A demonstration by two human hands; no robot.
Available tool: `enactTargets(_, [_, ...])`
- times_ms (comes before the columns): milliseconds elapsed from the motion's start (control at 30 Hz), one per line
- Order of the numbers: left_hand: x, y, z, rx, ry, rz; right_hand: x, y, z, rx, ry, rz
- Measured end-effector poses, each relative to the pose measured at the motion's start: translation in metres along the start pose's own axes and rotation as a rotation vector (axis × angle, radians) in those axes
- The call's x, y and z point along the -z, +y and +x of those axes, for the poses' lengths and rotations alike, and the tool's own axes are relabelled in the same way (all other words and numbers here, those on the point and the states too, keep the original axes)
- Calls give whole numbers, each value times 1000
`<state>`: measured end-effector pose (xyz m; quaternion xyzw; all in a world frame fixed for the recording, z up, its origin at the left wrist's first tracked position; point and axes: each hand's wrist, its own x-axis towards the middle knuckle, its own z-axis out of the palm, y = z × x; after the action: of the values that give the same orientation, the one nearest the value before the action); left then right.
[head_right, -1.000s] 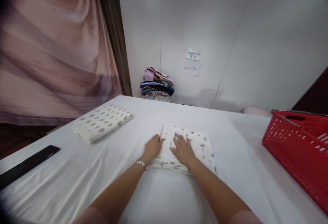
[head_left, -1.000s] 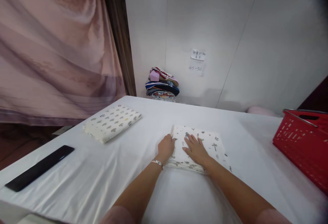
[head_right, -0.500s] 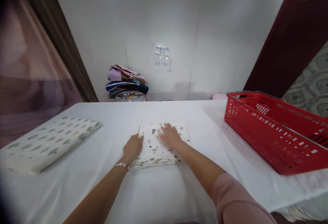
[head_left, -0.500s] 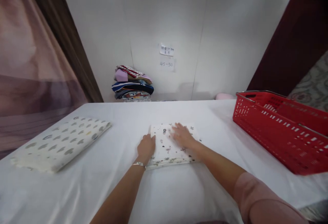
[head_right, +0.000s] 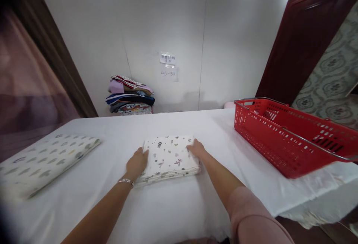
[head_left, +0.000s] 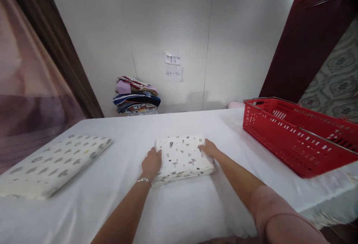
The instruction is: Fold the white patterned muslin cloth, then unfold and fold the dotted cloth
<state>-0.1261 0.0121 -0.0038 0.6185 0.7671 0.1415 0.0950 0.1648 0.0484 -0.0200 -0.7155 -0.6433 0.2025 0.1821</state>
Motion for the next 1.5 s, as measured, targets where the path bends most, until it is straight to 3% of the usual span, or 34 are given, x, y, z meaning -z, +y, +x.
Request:
enactTargets(133, [-3,9,-34,-39,-65,-103,20,16,2,-5,-5,66])
enactTargets(267, [-9,21,-69,-99,-72,-158,39,35,7,5,-29,-11])
enactTargets(400, [-10,18,-76,-69,-87,-272,40,26,0,55,-14,-126])
enactTargets(500, [-11,13,-74,-62,-79,-337,31,-2,-13,287,81,-237])
enactTargets(600, [-15,14,-76,-45,-42,-318,15,-42,-26,536,74,-206])
enactTargets(733, [-21,19,-83,-75,38,-257,-18,-95,-35,650,-28,-192])
enactTargets(833, [-24,20,-86,-74,59,-234,-45,-119,-36,696,-110,-239])
enactTargets(1033, [-22,19,-87,-98,43,-178,-71,-123,-34,685,-196,-302])
enactTargets(1333, [-21,18,-83,-114,38,-164,-73,-133,-30,686,-252,-278])
enactTargets(1500, [-19,13,-85,-143,35,-202,-61,-123,-48,680,-200,-240])
